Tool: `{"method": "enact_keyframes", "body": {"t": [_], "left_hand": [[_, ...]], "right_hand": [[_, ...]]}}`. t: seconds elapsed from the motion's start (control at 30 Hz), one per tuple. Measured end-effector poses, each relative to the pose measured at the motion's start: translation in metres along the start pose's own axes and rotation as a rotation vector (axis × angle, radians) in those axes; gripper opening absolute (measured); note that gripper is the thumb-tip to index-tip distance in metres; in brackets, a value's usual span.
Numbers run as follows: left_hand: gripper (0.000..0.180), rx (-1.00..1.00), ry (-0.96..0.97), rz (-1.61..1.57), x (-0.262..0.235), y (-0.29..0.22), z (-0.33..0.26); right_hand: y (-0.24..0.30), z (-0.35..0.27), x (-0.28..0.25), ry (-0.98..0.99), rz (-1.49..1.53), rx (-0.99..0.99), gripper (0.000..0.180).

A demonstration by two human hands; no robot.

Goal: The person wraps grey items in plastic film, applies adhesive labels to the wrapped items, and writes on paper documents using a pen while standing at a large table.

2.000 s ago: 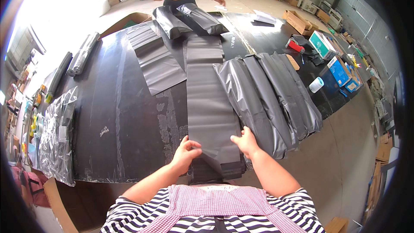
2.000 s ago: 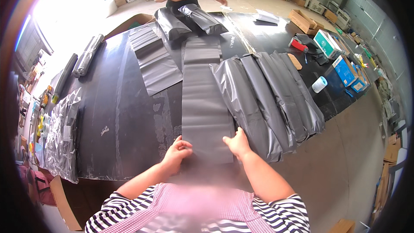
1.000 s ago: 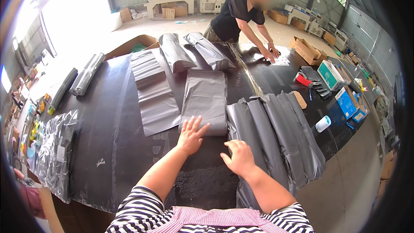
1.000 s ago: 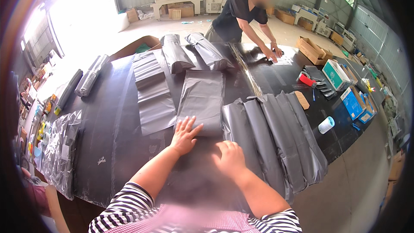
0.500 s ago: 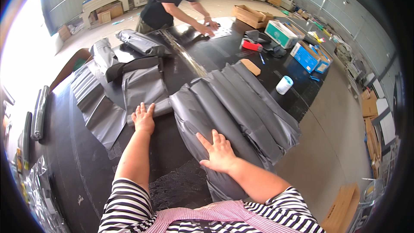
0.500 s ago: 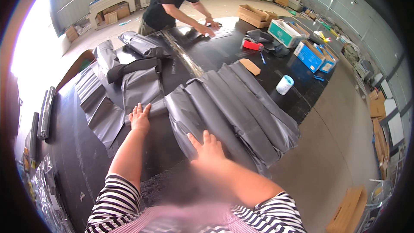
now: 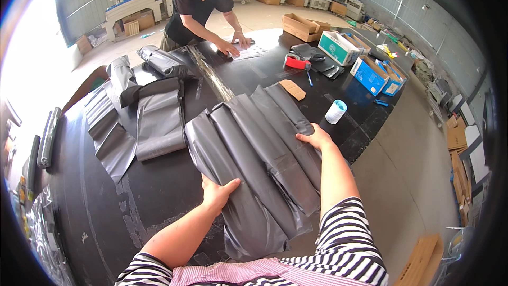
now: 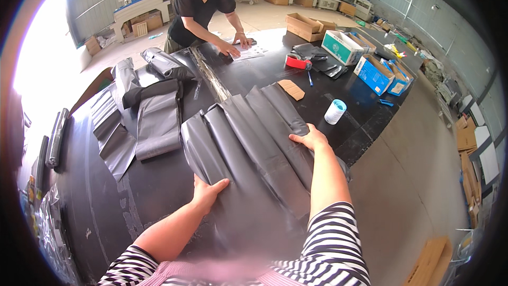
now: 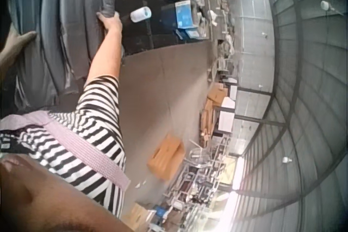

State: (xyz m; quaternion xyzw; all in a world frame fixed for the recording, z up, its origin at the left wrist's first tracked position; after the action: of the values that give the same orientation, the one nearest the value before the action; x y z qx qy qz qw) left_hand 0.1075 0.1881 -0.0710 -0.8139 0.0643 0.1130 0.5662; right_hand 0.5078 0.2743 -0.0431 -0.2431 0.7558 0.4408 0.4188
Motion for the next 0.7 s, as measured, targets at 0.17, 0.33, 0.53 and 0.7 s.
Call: {"method": "enact_keyframes", "body": {"t": [0.17,0.33,0.53,0.7], "left_hand": [[0.119,0.094,-0.069,0.122,-0.011,0.012,0.003],[0.119,0.121,-0.139,0.249,-0.027,0.022,-0.031],[0.115,0.093,-0.149,0.385,-0.019,0.020,-0.043],[0.115,0.176,-0.184,0.404,-0.016,0.033,-0.033]], "right_hand": [[-0.019,-0.038,0.010,-0.088,-0.034,0.018,0.117],[-0.047,-0.099,0.007,-0.147,0.045,0.105,0.105],[-0.067,-0.106,-0.002,-0.134,0.142,0.078,0.091],[-0.071,-0.095,0.014,-0.191,0.193,0.108,0.085]]}}
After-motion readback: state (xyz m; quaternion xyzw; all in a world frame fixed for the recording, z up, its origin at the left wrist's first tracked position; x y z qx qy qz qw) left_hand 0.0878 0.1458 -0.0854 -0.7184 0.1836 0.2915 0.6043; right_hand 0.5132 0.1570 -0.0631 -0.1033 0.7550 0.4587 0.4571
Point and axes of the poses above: each hand's wrist, its own z-axis towards the middle knuckle, its own x-axis out of the palm, y = z × x, the point moved 1 cm from there along z, towards the middle knuckle, and after that the axes turned 2 degrees about -y, right-handed, at the moved point
